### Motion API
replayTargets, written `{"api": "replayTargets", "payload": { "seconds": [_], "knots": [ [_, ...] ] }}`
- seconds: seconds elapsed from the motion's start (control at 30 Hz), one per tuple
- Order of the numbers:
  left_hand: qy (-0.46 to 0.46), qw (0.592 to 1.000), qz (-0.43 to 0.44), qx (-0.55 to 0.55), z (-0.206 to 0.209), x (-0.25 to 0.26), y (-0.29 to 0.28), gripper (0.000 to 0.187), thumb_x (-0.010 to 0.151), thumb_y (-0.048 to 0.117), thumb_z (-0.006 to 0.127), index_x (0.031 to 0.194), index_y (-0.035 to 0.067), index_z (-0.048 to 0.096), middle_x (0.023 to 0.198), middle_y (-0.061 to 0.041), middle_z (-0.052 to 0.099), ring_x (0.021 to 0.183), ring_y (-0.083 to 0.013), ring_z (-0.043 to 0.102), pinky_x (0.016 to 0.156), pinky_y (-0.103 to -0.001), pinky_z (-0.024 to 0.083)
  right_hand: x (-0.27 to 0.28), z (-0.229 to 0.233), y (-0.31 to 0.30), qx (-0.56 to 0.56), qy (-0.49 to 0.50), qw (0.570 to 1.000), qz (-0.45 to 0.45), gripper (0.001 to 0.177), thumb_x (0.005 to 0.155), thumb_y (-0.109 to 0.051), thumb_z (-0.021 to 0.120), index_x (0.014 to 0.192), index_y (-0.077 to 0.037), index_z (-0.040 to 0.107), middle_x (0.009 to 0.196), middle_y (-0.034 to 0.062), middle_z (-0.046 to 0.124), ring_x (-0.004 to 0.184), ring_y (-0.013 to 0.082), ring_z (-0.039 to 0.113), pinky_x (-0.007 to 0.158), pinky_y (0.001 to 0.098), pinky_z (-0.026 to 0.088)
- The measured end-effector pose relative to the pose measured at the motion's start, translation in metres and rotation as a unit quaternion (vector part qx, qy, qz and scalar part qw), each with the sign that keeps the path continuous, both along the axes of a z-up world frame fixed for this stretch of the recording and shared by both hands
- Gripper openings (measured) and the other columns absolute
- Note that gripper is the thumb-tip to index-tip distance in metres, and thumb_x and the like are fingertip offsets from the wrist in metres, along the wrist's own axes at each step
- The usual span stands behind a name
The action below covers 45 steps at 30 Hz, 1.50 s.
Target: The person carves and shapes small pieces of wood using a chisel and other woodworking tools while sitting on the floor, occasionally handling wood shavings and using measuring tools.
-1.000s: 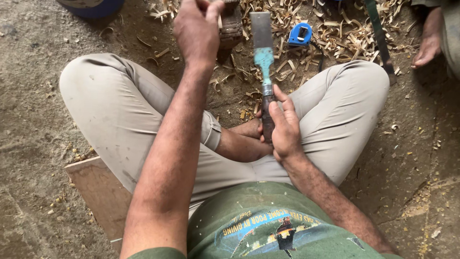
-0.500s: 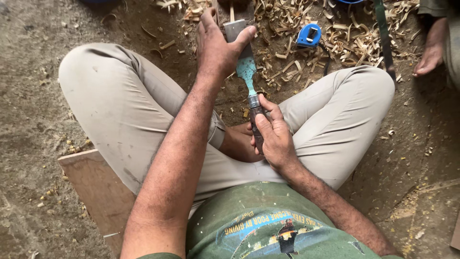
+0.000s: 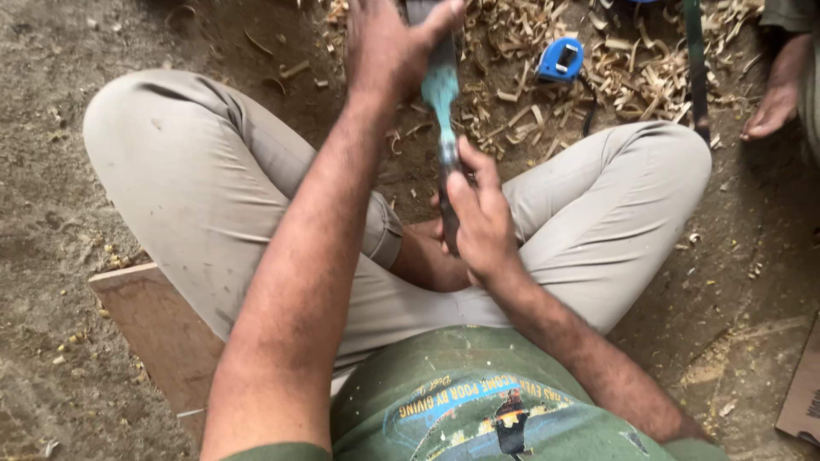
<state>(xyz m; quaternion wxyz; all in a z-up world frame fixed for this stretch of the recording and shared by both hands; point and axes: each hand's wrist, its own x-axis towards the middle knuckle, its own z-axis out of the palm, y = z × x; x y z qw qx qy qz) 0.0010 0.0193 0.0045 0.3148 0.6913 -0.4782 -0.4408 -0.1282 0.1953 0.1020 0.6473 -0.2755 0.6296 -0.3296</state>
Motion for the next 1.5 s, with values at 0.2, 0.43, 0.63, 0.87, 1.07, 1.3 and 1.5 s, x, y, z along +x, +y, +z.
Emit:
{"api": "replayTargets", "payload": {
  "seconds": [0.2, 0.43, 0.63, 0.87, 1.07, 1.3, 1.5],
  "knots": [
    [-0.108, 0.992, -0.051, 0.027, 0.001, -0.002, -0.02, 0.099, 0.079, 0.077, 0.078, 0.141, 0.007, 0.048, 0.136, -0.016, 0.053, 0.124, -0.0305, 0.057, 0.096, -0.055, 0.051, 0.006, -0.008, -0.007, -0.01, -0.029, 0.999, -0.02, 0.053, 0.107, -0.027, 0.05, 0.157, -0.023, 0.034, 0.091, 0.0058, 0.06, 0.056, 0.0094, 0.055, 0.041, 0.0223, 0.047],
    [-0.046, 0.993, 0.012, -0.106, -0.006, 0.026, -0.014, 0.072, 0.1, 0.056, 0.061, 0.146, 0.003, 0.044, 0.127, -0.01, 0.063, 0.116, -0.0223, 0.068, 0.097, -0.042, 0.062, -0.026, 0.007, 0.005, -0.051, -0.162, 0.984, -0.053, 0.055, 0.107, -0.032, 0.047, 0.157, -0.014, 0.032, 0.099, 0.0105, 0.065, 0.067, 0.0128, 0.062, 0.05, 0.025, 0.053],
    [-0.26, 0.923, -0.108, -0.264, 0.0, 0.036, 0.0, 0.022, 0.109, 0.008, 0.064, 0.128, 0.018, 0.069, 0.124, -0.01, 0.064, 0.108, -0.0211, 0.069, 0.085, -0.032, 0.067, -0.055, -0.024, -0.008, -0.125, -0.089, 0.98, -0.124, 0.037, 0.11, -0.035, 0.053, 0.13, -0.004, 0.054, 0.096, 0.0085, 0.064, 0.07, 0.0134, 0.062, 0.054, 0.027, 0.053],
    [-0.406, 0.8, -0.228, -0.379, 0.019, 0.026, -0.002, 0.011, 0.088, 0.017, 0.073, 0.099, 0.017, 0.072, 0.112, -0.009, 0.068, 0.097, -0.0196, 0.07, 0.081, -0.027, 0.065, -0.06, -0.051, -0.012, -0.076, -0.02, 0.987, -0.142, 0.03, 0.108, -0.036, 0.051, 0.114, -0.007, 0.055, 0.09, 0.0048, 0.064, 0.063, 0.0108, 0.06, 0.047, 0.0262, 0.052],
    [0.345, 0.938, 0.015, -0.035, 0.037, 0.021, 0.01, 0.022, 0.106, 0.021, 0.058, 0.116, 0.006, 0.07, 0.095, -0.007, 0.075, 0.078, -0.0122, 0.071, 0.066, -0.024, 0.066, -0.054, -0.046, -0.015, -0.072, -0.023, 0.989, -0.126, 0.03, 0.107, -0.035, 0.051, 0.116, -0.007, 0.057, 0.087, 0.0043, 0.063, 0.062, 0.0105, 0.059, 0.047, 0.0257, 0.051],
    [0.498, 0.864, 0.075, 0.034, 0.049, 0.03, 0.03, 0.027, 0.105, 0.012, 0.059, 0.128, -0.001, 0.066, 0.103, -0.013, 0.075, 0.083, -0.0128, 0.073, 0.072, -0.025, 0.067, -0.051, -0.042, -0.016, -0.039, -0.002, 0.992, -0.118, 0.029, 0.107, -0.035, 0.049, 0.116, -0.009, 0.057, 0.086, 0.0039, 0.063, 0.06, 0.0104, 0.059, 0.046, 0.0251, 0.051],
    [0.557, 0.83, 0.016, 0.027, 0.048, 0.032, 0.035, 0.044, 0.098, -0.004, 0.069, 0.139, -0.002, 0.055, 0.114, -0.014, 0.072, 0.099, -0.0161, 0.074, 0.089, -0.026, 0.066, -0.051, -0.045, -0.016, -0.041, 0.005, 0.993, -0.114, 0.029, 0.107, -0.036, 0.049, 0.115, -0.008, 0.057, 0.086, 0.0035, 0.063, 0.061, 0.0103, 0.06, 0.047, 0.025, 0.051]
  ]
}}
